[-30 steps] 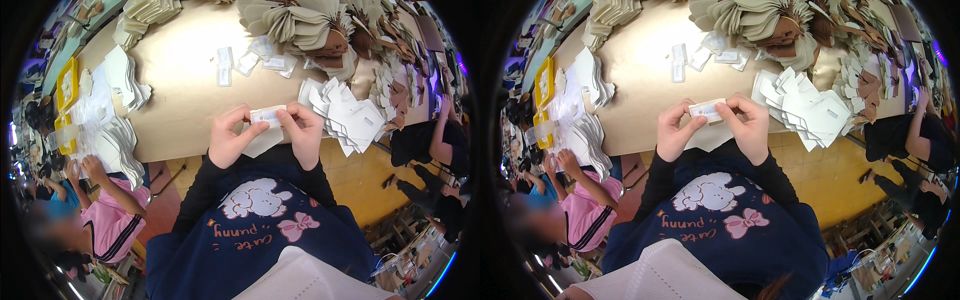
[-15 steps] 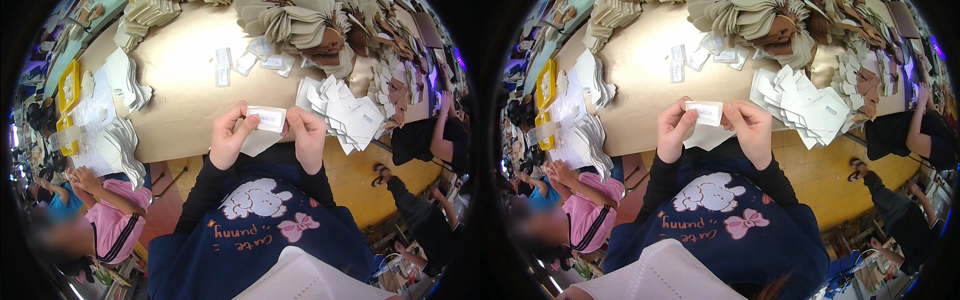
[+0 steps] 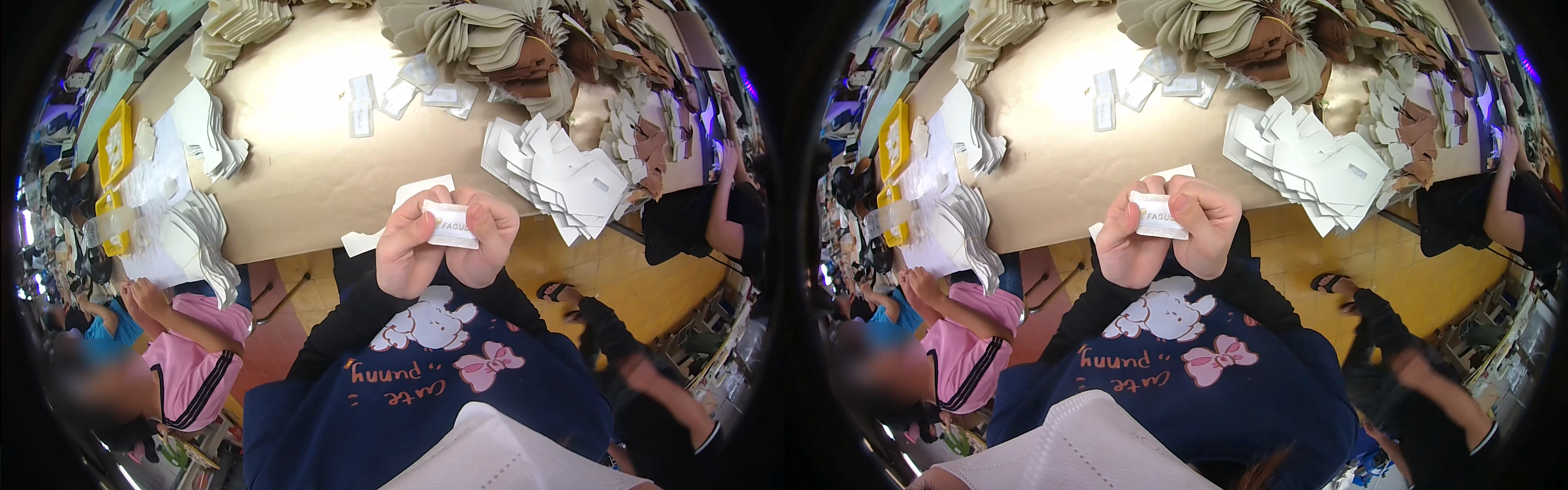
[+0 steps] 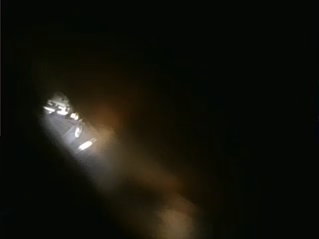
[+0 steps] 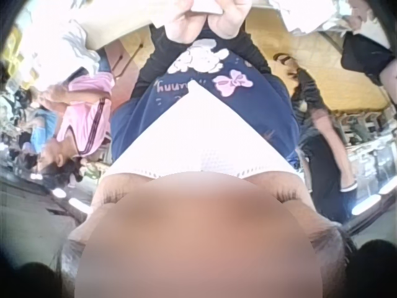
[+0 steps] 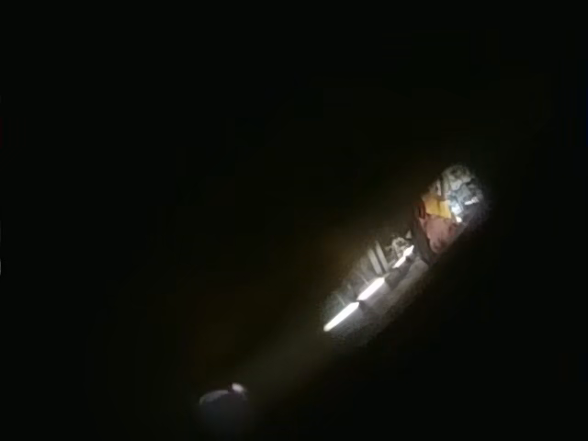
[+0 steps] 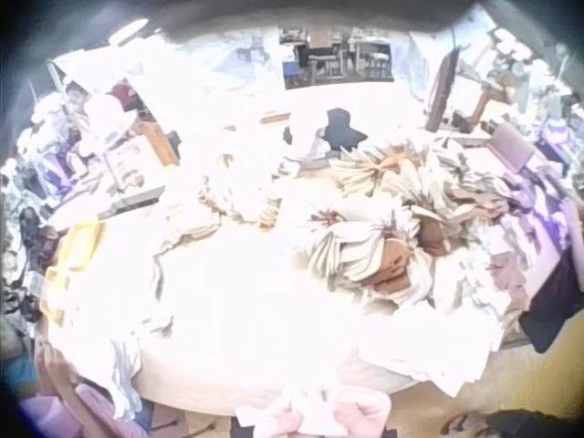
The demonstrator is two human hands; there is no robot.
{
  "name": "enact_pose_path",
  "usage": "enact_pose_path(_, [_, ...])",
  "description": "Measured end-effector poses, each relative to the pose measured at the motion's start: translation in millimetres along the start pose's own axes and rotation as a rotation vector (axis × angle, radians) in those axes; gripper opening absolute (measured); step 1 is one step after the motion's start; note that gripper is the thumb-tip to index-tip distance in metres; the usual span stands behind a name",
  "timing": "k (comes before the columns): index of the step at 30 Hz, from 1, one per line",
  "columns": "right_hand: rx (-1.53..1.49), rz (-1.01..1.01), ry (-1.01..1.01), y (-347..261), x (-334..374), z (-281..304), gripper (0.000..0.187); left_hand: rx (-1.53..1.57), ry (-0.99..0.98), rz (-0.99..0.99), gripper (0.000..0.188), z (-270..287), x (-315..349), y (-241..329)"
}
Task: The person repeatedly picks small white paper pieces, folds them, and places them into larger white paper cutouts with rectangular slots. The person stacks the completed units on the table. Other workers are visible in the background performing similar tasks.
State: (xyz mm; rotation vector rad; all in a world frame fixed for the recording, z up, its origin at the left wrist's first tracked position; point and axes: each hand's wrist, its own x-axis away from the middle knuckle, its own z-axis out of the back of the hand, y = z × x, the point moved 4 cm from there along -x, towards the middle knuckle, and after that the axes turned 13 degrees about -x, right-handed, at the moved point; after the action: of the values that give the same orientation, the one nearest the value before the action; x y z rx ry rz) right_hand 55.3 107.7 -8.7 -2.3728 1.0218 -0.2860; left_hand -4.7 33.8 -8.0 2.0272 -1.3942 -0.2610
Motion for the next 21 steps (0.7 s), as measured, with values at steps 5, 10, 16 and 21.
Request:
enact_pose_path(5, [0.089, -0.023, -0.041, -3, -8, 3, 0.036, -0.001, 0.043, -0.063, 0.026, 2, -4, -2])
enact_pose_path(10, [0.281, -0.253, -0.013, -8, -15, 18, 0.034, -0.587, 0.088, -0.081, 0.038, 30, -6, 14])
enact_pose_path(16, [0.574, -0.233, -0.095, -13, -25, 23, 0.034, -0.865, -0.028, -0.104, 0.031, 48, -15, 30])
enact_pose_path(21, [0.378, -0.285, -0.002, -3, -19, 20, 0.037, -0.31, 0.03, 0.034, 0.016, 36, -7, 11])
